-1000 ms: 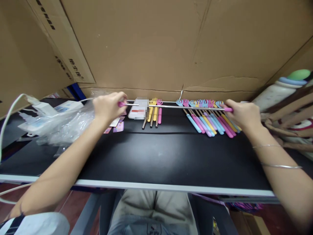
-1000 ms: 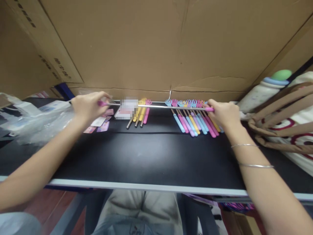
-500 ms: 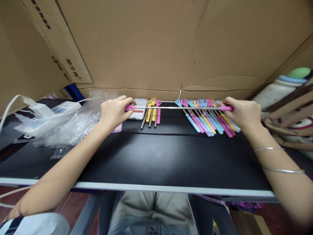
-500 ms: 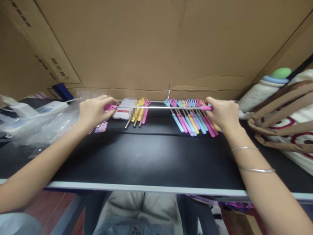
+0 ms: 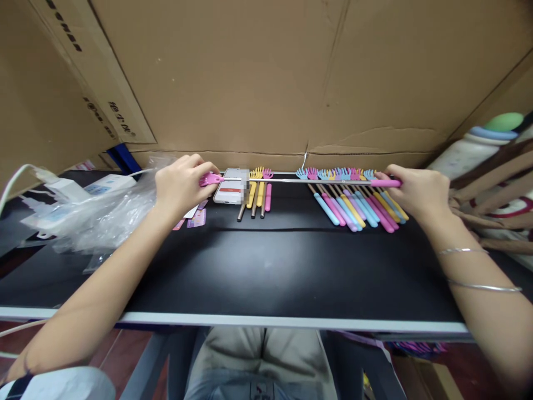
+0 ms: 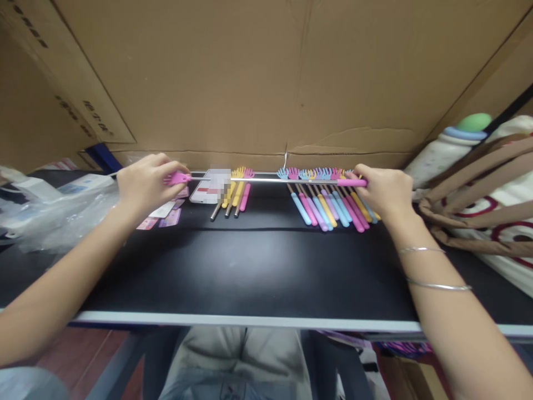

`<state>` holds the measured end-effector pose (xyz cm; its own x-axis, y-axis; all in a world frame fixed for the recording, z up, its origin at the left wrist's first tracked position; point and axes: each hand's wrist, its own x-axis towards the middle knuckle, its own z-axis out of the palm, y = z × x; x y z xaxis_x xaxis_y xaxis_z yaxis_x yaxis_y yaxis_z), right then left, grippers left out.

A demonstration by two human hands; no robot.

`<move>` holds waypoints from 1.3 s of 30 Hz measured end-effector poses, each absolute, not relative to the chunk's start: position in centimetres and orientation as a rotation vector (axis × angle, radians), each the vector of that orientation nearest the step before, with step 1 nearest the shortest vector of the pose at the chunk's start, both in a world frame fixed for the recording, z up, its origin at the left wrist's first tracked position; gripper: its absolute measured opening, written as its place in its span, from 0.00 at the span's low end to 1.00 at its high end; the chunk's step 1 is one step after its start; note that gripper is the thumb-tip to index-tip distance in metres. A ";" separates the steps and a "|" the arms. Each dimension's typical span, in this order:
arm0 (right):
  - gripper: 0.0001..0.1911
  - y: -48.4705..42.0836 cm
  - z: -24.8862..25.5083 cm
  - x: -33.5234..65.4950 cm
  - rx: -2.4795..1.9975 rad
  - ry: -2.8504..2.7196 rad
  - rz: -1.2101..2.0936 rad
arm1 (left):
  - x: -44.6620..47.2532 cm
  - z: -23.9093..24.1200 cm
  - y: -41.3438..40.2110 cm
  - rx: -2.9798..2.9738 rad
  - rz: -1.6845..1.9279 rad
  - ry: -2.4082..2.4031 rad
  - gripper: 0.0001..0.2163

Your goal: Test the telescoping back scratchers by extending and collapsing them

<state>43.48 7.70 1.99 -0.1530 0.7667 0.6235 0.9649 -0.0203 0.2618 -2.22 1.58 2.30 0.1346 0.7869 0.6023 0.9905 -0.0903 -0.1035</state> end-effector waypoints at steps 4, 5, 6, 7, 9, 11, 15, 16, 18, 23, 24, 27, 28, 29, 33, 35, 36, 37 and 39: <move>0.22 7.6 1.7 43.0 -1.843 -1.964 -0.951 | -1.9 2.1 1.6 -1.894 -0.517 -1.828 0.11; 0.23 7.5 1.7 42.8 -1.850 -1.967 -0.955 | -1.9 2.0 1.6 -1.893 -0.504 -1.847 0.10; 0.23 7.4 1.7 42.6 -1.856 -1.967 -0.958 | -2.0 2.0 1.6 -1.893 -0.497 -1.860 0.10; 0.23 7.2 1.8 42.4 -1.865 -1.962 -0.959 | -2.1 2.0 1.6 -1.892 -0.498 -1.868 0.10; 0.23 6.8 2.0 42.0 -1.874 -1.951 -0.948 | -2.3 2.1 1.7 -1.878 -0.519 -1.877 0.11; 0.23 6.4 2.1 41.4 -1.877 -1.938 -0.932 | -2.3 2.2 1.6 -1.851 -0.555 -1.887 0.13; 0.26 5.7 1.8 39.4 -1.791 -2.004 -0.873 | -0.7 1.7 1.1 -1.918 -0.607 -1.851 0.11; 0.26 5.5 1.6 38.8 -1.750 -2.037 -0.854 | -0.1 1.4 0.9 -1.973 -0.602 -1.817 0.10; 0.28 5.2 1.1 37.7 -1.667 -2.097 -0.822 | 1.1 0.8 0.5 -2.097 -0.577 -1.730 0.08; 0.27 4.4 0.1 35.7 -1.530 -2.124 -0.825 | 2.6 0.1 -0.3 -2.199 -0.656 -1.585 0.06; 0.27 4.1 -0.1 35.3 -1.478 -2.147 -0.816 | 2.9 0.0 -0.4 -2.211 -0.683 -1.553 0.06; 0.24 3.3 -0.9 33.6 -1.229 -2.325 -0.748 | 3.9 -0.6 -0.8 -2.295 -0.727 -1.412 0.05; 0.24 3.0 -1.2 33.0 -1.151 -2.385 -0.730 | 4.3 -0.9 -1.0 -2.311 -0.733 -1.369 0.05; 0.23 2.8 -1.4 32.5 -1.085 -2.430 -0.717 | 4.6 -1.1 -1.1 -2.319 -0.738 -1.336 0.06; 0.21 2.3 -1.5 31.6 -0.986 -2.456 -0.709 | 5.1 -1.4 -1.2 -2.306 -0.765 -1.302 0.07; 0.20 2.3 -1.2 31.7 -0.963 -2.454 -0.710 | 5.0 -1.3 -1.1 -2.299 -0.772 -1.288 0.07; 0.20 2.3 -1.1 31.8 -0.945 -2.460 -0.712 | 4.9 -1.3 -1.0 -2.295 -0.766 -1.274 0.06; 0.20 2.4 -0.9 31.9 -0.924 -2.467 -0.718 | 4.8 -1.3 -1.0 -2.290 -0.752 -1.257 0.05; 0.20 2.5 -0.8 32.1 -0.889 -2.476 -0.741 | 4.6 -1.3 -0.8 -2.280 -0.713 -1.216 0.06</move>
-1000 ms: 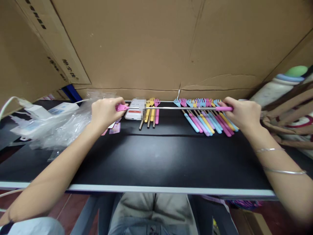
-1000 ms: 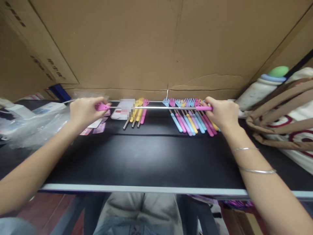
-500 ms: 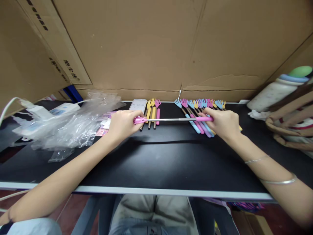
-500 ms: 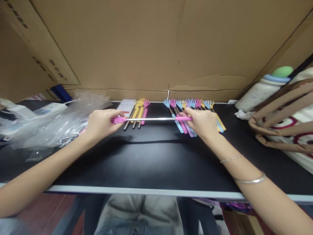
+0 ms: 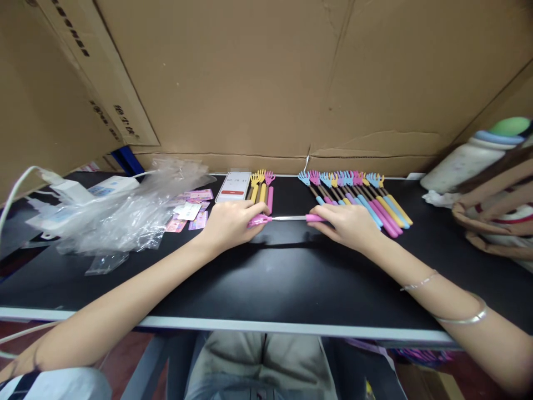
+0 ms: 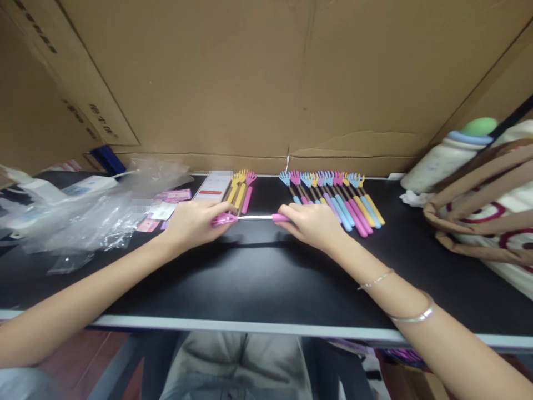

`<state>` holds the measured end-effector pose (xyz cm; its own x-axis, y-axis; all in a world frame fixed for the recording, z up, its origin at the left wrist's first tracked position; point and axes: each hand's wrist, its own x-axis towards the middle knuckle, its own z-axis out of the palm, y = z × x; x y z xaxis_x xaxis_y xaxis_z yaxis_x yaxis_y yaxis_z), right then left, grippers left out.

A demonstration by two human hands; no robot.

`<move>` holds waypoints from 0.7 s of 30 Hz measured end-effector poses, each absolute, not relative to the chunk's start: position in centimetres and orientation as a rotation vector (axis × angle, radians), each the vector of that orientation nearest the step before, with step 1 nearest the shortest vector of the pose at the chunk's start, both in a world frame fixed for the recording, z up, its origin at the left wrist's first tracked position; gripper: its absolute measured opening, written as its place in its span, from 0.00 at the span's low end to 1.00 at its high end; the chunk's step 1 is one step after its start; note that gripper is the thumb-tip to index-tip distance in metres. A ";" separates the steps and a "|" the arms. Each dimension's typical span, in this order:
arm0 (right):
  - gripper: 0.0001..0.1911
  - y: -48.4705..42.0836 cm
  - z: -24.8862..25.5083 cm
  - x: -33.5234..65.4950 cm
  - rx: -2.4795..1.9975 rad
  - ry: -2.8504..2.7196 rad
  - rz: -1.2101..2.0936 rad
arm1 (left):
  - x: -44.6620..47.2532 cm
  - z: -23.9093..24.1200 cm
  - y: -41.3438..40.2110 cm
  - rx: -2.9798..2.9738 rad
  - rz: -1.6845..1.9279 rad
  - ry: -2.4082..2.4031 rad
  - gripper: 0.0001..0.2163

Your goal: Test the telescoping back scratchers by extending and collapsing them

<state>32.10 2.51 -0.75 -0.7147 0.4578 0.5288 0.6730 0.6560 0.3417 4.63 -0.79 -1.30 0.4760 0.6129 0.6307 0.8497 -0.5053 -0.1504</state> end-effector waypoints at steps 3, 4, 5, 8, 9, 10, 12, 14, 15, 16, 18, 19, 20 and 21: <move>0.19 2.7 -0.8 32.3 -0.871 -2.465 -0.781 | 4.4 -1.5 -0.5 -2.267 -0.667 -1.130 0.11; 0.19 2.7 -0.9 32.3 -0.867 -2.466 -0.784 | 4.4 -1.5 -0.4 -2.268 -0.659 -1.094 0.11; 0.18 2.7 -1.0 32.3 -0.863 -2.478 -0.780 | 4.4 -1.5 -0.4 -2.269 -0.654 -1.057 0.11; 0.17 2.7 -1.2 32.1 -0.836 -2.562 -0.749 | 4.5 -1.4 -0.3 -2.261 -0.648 -0.965 0.11; 0.17 2.6 -1.2 32.0 -0.835 -2.588 -0.741 | 4.6 -1.4 -0.3 -2.256 -0.643 -0.944 0.11; 0.17 2.6 -1.3 32.0 -0.840 -2.606 -0.739 | 4.7 -1.3 -0.4 -2.253 -0.636 -0.928 0.10; 0.17 2.4 -1.2 31.9 -0.854 -2.627 -0.742 | 5.0 -1.3 -0.5 -2.270 -0.608 -0.899 0.10; 0.19 2.3 -1.1 31.8 -0.851 -2.642 -0.752 | 5.1 -1.3 -0.6 -2.325 -0.575 -0.872 0.11; 0.19 2.3 -1.0 31.8 -0.842 -2.646 -0.758 | 5.2 -1.3 -0.7 -2.361 -0.559 -0.866 0.11; 0.20 2.2 -1.0 31.8 -0.832 -2.646 -0.763 | 5.2 -1.3 -0.7 -2.394 -0.543 -0.868 0.10; 0.20 2.2 -0.9 31.7 -0.830 -2.645 -0.762 | 5.3 -1.1 -0.8 -2.439 -0.513 -0.885 0.10; 0.20 2.1 -0.8 31.6 -0.838 -2.645 -0.755 | 5.3 -1.0 -0.8 -2.453 -0.493 -0.898 0.11; 0.20 2.1 -0.8 31.6 -0.848 -2.647 -0.747 | 5.3 -0.8 -0.7 -2.464 -0.469 -0.909 0.11; 0.20 2.1 -0.7 31.5 -0.860 -2.647 -0.742 | 5.2 -0.6 -0.7 -2.470 -0.446 -0.916 0.12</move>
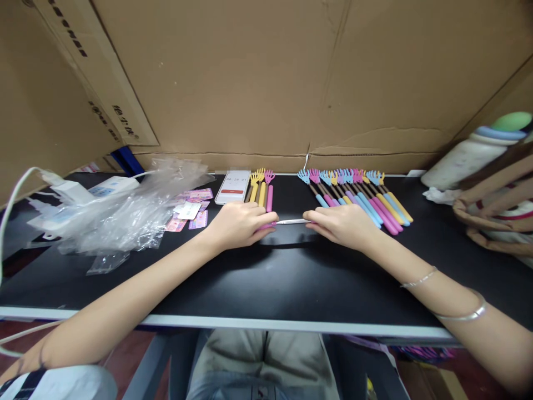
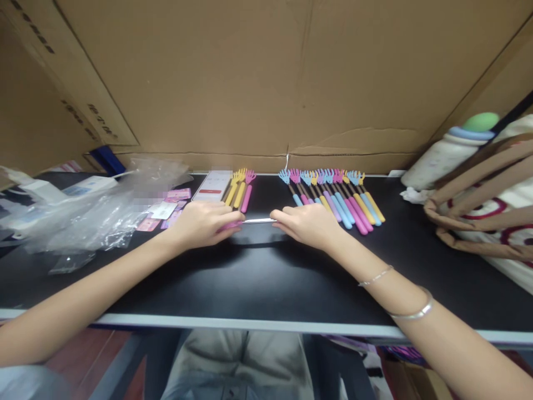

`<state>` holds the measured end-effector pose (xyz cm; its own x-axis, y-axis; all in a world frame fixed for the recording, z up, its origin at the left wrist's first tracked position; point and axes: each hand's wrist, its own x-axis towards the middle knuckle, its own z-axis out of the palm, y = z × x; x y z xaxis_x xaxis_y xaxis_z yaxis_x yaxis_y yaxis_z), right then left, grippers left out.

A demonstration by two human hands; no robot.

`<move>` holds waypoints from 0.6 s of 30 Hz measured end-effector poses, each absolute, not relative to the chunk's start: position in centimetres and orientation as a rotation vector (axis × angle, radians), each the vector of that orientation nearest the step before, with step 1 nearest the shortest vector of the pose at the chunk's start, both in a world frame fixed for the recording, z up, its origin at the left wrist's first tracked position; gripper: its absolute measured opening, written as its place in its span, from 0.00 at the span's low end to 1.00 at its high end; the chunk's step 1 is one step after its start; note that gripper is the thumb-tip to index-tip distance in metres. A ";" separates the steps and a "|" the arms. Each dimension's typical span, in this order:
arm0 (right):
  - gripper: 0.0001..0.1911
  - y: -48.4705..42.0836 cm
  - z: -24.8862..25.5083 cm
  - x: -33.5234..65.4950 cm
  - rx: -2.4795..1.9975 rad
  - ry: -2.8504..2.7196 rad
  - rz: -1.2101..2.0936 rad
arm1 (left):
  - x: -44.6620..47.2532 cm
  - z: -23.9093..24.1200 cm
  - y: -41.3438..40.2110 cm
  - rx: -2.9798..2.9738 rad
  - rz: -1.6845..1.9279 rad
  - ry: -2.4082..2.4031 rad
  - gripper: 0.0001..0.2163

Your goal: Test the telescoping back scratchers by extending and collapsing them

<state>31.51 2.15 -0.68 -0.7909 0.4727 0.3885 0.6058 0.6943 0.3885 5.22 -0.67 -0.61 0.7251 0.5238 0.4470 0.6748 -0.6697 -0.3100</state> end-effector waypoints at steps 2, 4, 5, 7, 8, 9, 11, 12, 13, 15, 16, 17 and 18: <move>0.20 2.3 -0.5 31.7 -0.879 -2.634 -0.762 | 4.9 -0.1 -0.4 -2.473 -0.406 -0.926 0.14; 0.21 2.7 -0.2 32.4 -0.900 -2.610 -0.810 | 4.0 0.3 0.0 -2.455 -0.380 -0.942 0.15; 0.21 3.1 -0.1 33.0 -0.921 -2.597 -0.834 | 3.5 0.6 0.3 -2.437 -0.370 -0.955 0.16; 0.21 4.1 0.2 34.5 -0.984 -2.551 -0.873 | 2.0 1.1 1.1 -2.382 -0.366 -1.001 0.16; 0.21 4.6 0.4 35.4 -1.022 -2.517 -0.889 | 1.3 1.4 1.5 -2.348 -0.373 -1.028 0.16; 0.21 5.1 0.6 36.2 -1.055 -2.462 -0.915 | 0.6 1.6 1.8 -2.310 -0.388 -1.062 0.16; 0.22 6.1 1.1 37.5 -1.111 -2.400 -0.953 | -0.6 2.1 2.5 -2.268 -0.386 -1.096 0.16; 0.22 6.4 1.4 38.0 -1.135 -2.405 -0.961 | -1.1 2.4 2.8 -2.254 -0.377 -1.107 0.16; 0.22 6.7 1.7 38.4 -1.165 -2.416 -0.967 | -1.6 2.6 3.0 -2.242 -0.368 -1.115 0.17; 0.21 7.2 2.3 39.6 -1.245 -2.415 -0.967 | -2.8 3.0 3.3 -2.206 -0.375 -1.147 0.17; 0.20 7.4 2.5 40.4 -1.300 -2.381 -0.970 | -3.6 3.2 3.3 -2.179 -0.394 -1.176 0.17; 0.18 7.7 2.7 41.4 -1.351 -2.327 -0.970 | -4.5 3.3 3.4 -2.148 -0.418 -1.211 0.16; 0.16 8.1 2.9 42.5 -1.411 -2.261 -0.973 | -5.4 3.4 3.4 -2.106 -0.449 -1.262 0.16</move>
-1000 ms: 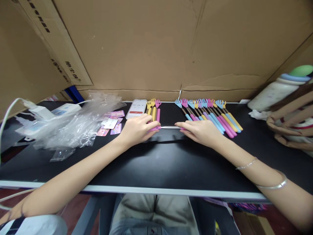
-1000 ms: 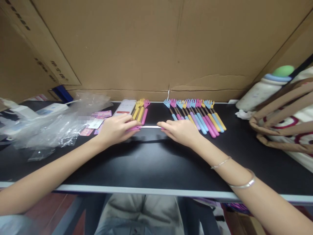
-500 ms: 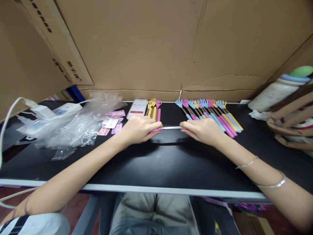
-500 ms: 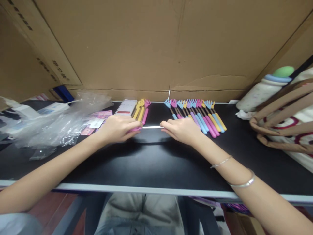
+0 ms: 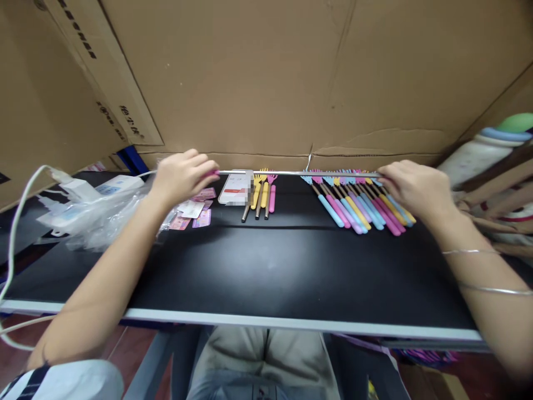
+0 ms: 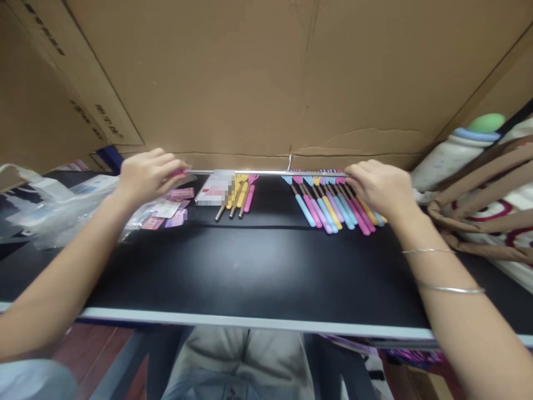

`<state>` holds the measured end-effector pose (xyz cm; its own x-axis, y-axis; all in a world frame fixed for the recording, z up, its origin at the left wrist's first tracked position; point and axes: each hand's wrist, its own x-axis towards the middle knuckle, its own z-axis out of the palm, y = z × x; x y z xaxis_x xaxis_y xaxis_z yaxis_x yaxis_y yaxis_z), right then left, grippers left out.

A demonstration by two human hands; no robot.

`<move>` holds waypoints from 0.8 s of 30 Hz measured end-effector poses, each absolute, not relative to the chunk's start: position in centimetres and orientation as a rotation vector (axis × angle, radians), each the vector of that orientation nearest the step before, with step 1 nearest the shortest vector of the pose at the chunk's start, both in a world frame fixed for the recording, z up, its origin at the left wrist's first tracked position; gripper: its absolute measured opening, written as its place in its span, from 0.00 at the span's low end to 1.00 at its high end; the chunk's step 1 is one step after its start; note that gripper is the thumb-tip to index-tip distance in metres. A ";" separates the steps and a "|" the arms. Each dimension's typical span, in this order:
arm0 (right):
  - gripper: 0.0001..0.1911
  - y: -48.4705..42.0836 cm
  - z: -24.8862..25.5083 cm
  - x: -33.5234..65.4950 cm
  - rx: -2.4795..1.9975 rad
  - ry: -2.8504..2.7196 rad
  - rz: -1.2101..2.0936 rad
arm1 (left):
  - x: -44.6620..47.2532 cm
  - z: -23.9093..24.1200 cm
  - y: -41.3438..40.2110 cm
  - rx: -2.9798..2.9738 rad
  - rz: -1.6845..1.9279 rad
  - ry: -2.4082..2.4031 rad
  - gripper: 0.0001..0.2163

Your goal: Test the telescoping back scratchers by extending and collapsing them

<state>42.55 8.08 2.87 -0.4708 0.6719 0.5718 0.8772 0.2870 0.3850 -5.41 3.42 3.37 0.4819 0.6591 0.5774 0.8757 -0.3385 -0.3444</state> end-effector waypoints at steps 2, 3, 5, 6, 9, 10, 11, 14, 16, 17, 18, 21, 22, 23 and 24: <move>0.14 8.9 3.1 44.9 -1.498 -2.184 -1.004 | -7.3 3.5 3.4 -2.076 -0.423 -1.334 0.16; 0.13 9.4 3.1 46.0 -1.528 -2.159 -1.020 | -8.2 3.6 3.4 -2.051 -0.411 -1.354 0.16; 0.12 10.1 3.2 47.9 -1.578 -2.139 -1.044 | -9.6 3.8 3.4 -1.995 -0.386 -1.366 0.16; 0.11 10.4 3.1 48.6 -1.609 -2.123 -1.054 | -10.2 3.9 3.4 -1.960 -0.390 -1.371 0.16; 0.10 10.6 3.1 50.2 -1.720 -2.013 -1.086 | -11.8 4.1 3.1 -1.891 -0.451 -1.404 0.14; 0.10 10.6 3.1 50.5 -1.744 -1.971 -1.107 | -12.2 4.1 3.0 -1.882 -0.474 -1.418 0.13; 0.10 10.5 3.1 50.8 -1.761 -1.936 -1.129 | -12.6 4.1 2.9 -1.863 -0.496 -1.429 0.13; 0.13 10.3 3.1 50.9 -1.811 -1.916 -1.140 | -13.4 4.2 2.8 -1.806 -0.511 -1.433 0.12; 0.14 10.3 3.3 50.6 -1.876 -1.917 -1.091 | -13.5 4.2 2.8 -1.796 -0.496 -1.430 0.11; 0.14 10.4 3.3 50.5 -1.903 -1.912 -1.062 | -13.5 4.1 2.8 -1.804 -0.489 -1.435 0.11; 0.14 10.4 3.4 50.3 -1.914 -1.912 -1.042 | -13.4 4.1 2.8 -1.814 -0.487 -1.443 0.11; 0.14 10.6 3.3 50.3 -1.930 -1.880 -1.009 | -13.2 4.0 2.9 -1.826 -0.527 -1.481 0.11; 0.13 10.7 3.3 50.3 -1.929 -1.859 -1.005 | -13.2 4.0 2.9 -1.841 -0.547 -1.493 0.11; 0.13 10.8 3.2 50.4 -1.924 -1.828 -1.003 | -13.1 3.9 2.9 -1.863 -0.571 -1.508 0.11; 0.13 11.0 3.1 50.5 -1.918 -1.794 -0.996 | -13.1 3.7 2.9 -1.883 -0.605 -1.529 0.11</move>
